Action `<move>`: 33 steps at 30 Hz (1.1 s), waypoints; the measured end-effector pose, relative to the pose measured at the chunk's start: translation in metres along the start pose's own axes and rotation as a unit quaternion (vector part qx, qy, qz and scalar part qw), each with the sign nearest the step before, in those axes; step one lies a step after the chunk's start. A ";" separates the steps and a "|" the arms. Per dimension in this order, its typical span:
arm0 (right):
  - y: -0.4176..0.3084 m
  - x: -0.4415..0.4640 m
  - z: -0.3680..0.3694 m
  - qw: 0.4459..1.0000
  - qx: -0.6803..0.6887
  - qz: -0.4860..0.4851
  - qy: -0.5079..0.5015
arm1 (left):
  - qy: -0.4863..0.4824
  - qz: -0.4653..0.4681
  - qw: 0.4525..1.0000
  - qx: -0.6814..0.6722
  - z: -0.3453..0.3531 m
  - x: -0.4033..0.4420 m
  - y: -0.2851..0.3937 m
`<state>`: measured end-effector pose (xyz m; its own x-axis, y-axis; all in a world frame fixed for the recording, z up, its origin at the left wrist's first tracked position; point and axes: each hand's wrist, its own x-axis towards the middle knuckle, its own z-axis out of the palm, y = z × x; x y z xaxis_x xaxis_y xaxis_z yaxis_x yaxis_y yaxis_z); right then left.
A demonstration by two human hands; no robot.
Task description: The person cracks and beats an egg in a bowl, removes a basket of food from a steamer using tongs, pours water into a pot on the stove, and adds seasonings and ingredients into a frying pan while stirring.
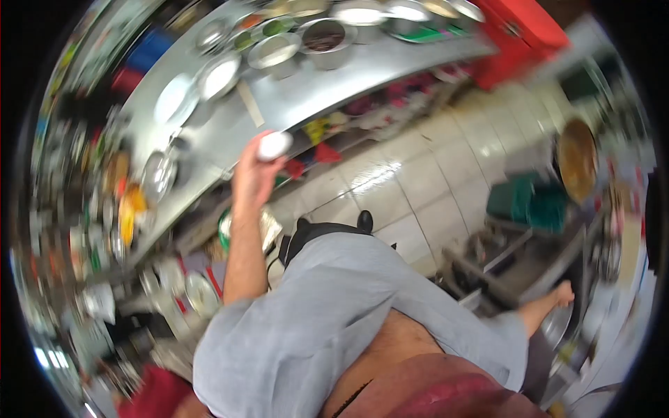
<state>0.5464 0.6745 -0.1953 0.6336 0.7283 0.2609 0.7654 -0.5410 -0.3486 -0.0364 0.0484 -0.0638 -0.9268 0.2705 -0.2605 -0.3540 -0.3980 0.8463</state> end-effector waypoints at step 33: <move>-0.164 -0.798 -0.116 0.522 0.407 -0.514 -0.546 | 0.370 0.185 0.909 -0.047 -0.373 0.081 0.084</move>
<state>-0.0715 0.1335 -0.2419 -0.8458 0.5044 0.1738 0.0542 0.4054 -0.9125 -0.1884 -0.2900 -0.1869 -0.8026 -0.5470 -0.2379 0.0214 -0.4250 0.9049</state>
